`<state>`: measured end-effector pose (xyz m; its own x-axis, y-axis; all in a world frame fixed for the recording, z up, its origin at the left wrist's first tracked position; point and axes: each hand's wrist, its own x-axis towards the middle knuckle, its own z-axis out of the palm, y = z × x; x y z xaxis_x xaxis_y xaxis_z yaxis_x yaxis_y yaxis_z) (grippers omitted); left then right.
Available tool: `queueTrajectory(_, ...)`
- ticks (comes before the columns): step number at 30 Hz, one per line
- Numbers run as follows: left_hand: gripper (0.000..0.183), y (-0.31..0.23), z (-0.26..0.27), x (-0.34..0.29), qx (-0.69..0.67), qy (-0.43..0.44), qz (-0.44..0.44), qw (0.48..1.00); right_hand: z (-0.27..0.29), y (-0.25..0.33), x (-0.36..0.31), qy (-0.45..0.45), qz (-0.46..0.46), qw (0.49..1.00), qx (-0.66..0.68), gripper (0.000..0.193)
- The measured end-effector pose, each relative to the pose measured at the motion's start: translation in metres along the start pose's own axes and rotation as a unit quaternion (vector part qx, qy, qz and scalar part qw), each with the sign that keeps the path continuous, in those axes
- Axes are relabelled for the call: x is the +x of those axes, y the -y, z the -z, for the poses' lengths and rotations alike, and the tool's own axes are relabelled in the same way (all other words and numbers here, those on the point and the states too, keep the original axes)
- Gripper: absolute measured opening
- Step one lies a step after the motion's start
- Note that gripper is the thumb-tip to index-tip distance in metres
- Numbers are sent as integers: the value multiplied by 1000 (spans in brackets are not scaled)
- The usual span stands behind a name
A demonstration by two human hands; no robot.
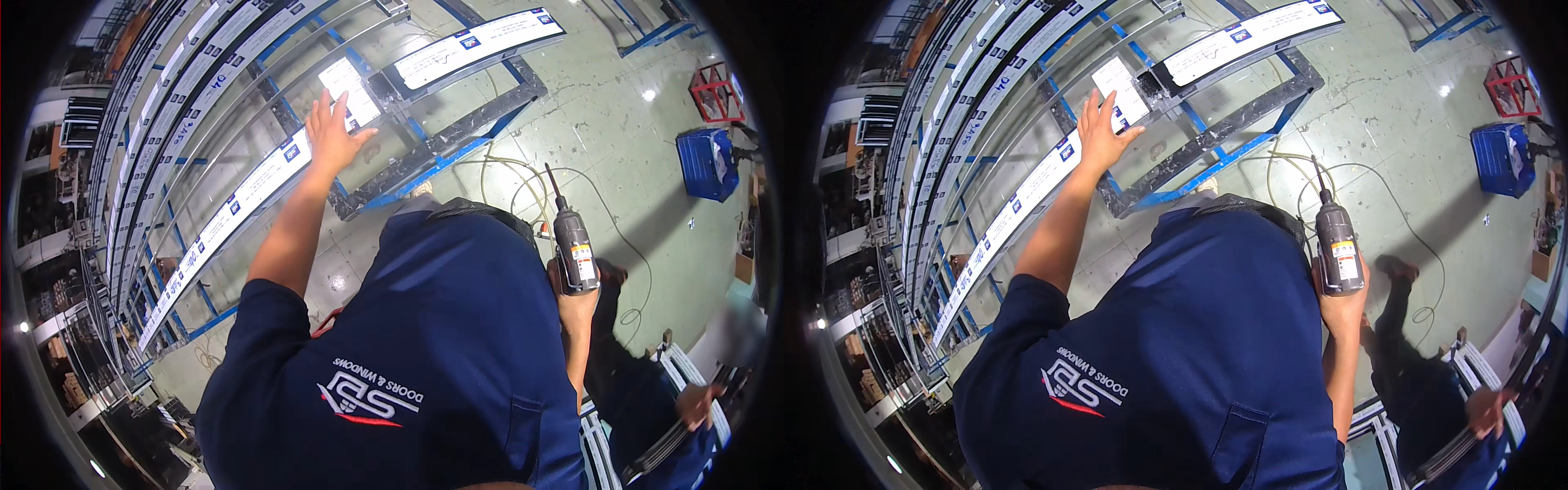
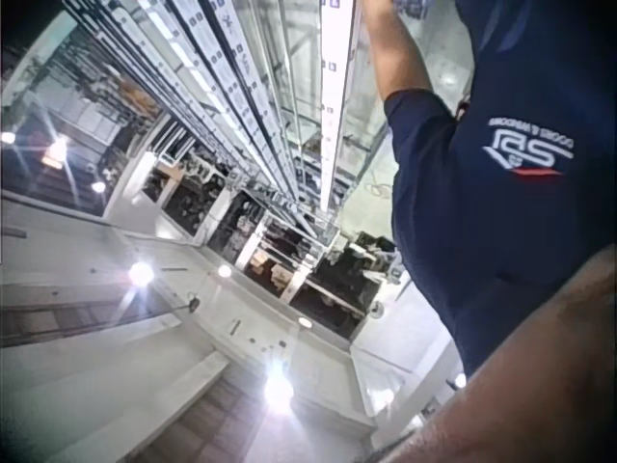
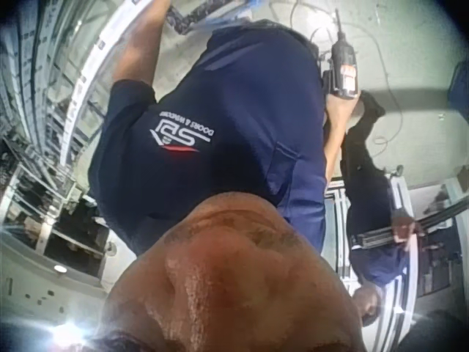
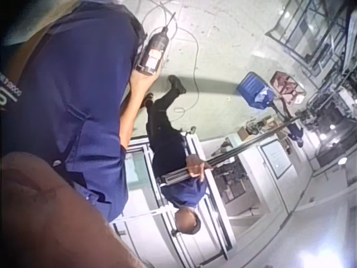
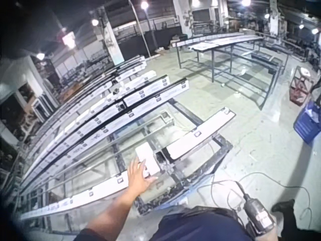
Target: The recorder uses a power drill to assemble metal frame sections, assisted by a colleague.
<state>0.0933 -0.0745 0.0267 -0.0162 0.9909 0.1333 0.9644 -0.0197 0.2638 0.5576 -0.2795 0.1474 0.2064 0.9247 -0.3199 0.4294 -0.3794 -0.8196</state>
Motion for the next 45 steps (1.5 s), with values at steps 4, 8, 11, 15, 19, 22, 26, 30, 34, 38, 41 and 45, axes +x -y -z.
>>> queueTrajectory(4, 88, -10, -1, -31, -41, -58, 20, 997, 8, -35, -9, -45, 8, 999, -20, 32)
queueTrajectory(8, 86, -8, -2, -40, -30, -41, 37, 998, 11, -43, -17, -67, -42, 997, 17, 27)
queueTrajectory(11, 89, -1, -2, -31, -53, -35, 67, 996, 14, -24, -19, -62, -87, 993, 38, 23)
queueTrajectory(15, 93, 11, 0, -13, -35, -8, 71, 997, 9, -20, -17, -72, -112, 990, 48, 20)
queueTrajectory(19, 100, 31, -5, 3, 1, 11, 16, 1000, -5, -23, -18, -86, -110, 990, 32, 24)
queueTrajectory(22, 103, 42, -6, 14, -3, 39, -29, 999, -20, -16, -19, -126, -57, 990, -12, 29)
queueTrajectory(26, 101, 56, -3, 19, -54, 62, -103, 991, -46, -1, -23, -127, -68, 990, -10, 29)
queueTrajectory(30, 89, 61, -7, 18, -80, 53, -115, 989, -72, 23, -27, -118, -88, 989, -6, 29)
queueTrajectory(34, 69, 68, -16, 18, -97, -7, -148, 984, -92, 41, -34, -113, -117, 987, -7, 29)
queueTrajectory(38, 63, 62, -12, 19, -90, -23, -153, 984, -104, 43, -46, -112, -149, 982, 2, 29)
queueTrajectory(41, 62, 61, -13, 16, -89, -24, -143, 985, -115, 30, -58, -108, -146, 983, -7, 29)
queueTrajectory(45, 62, 55, -12, 20, -98, -24, -163, 981, -130, 46, -74, -110, -194, 975, 1, 29)
